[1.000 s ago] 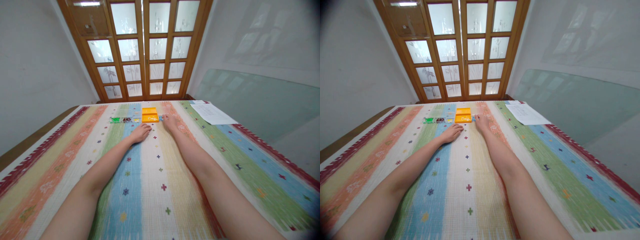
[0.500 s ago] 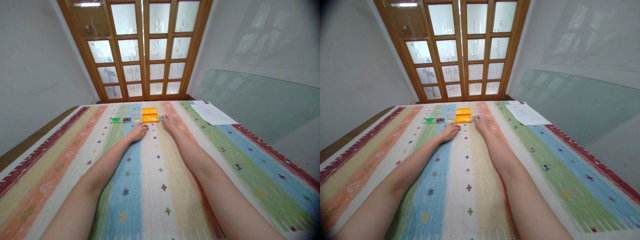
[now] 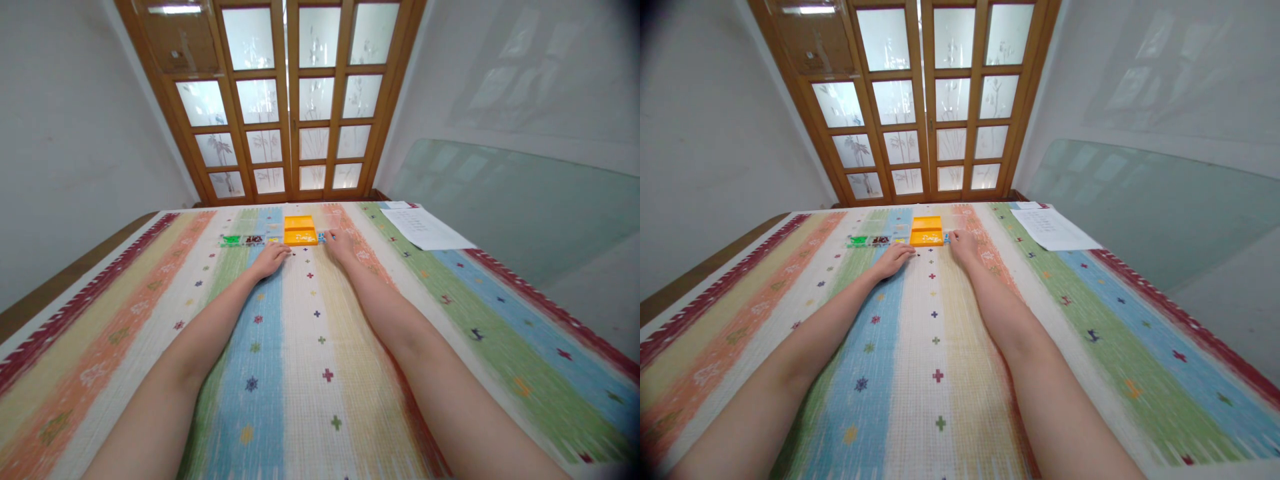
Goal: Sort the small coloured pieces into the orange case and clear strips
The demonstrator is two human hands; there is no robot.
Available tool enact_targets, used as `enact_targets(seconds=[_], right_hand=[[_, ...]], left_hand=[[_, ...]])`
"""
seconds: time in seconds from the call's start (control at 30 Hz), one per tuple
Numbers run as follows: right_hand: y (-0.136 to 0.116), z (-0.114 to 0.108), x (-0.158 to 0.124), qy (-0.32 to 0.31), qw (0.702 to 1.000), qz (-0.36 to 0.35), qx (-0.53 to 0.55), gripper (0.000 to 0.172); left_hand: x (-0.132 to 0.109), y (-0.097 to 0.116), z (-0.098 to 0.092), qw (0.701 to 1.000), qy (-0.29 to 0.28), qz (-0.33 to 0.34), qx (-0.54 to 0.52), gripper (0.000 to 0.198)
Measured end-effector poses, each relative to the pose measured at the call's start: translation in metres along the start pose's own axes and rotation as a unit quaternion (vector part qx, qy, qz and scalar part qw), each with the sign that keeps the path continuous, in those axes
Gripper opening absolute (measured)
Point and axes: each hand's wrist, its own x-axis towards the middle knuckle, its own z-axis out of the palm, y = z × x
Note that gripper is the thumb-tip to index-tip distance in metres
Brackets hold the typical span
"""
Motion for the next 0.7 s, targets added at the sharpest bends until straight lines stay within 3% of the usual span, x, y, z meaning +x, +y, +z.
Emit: enact_targets(seconds=[0.23, 0.5, 0.7], right_hand=[[0.0, 0.0, -0.001, 0.003, 1.0, -0.013, 0.001, 0.044], [-0.001, 0.0, 0.002, -0.007, 1.0, -0.01, -0.019, 0.044], [-0.001, 0.0, 0.002, -0.01, 1.0, -0.004, -0.023, 0.044]], left_hand=[[-0.004, 0.009, -0.001, 0.996, -0.05, 0.059, 0.035, 0.043], [-0.002, 0.02, -0.004, 0.994, -0.056, 0.082, 0.05, 0.046], [-0.003, 0.019, -0.001, 0.997, -0.036, 0.062, 0.007, 0.046]])
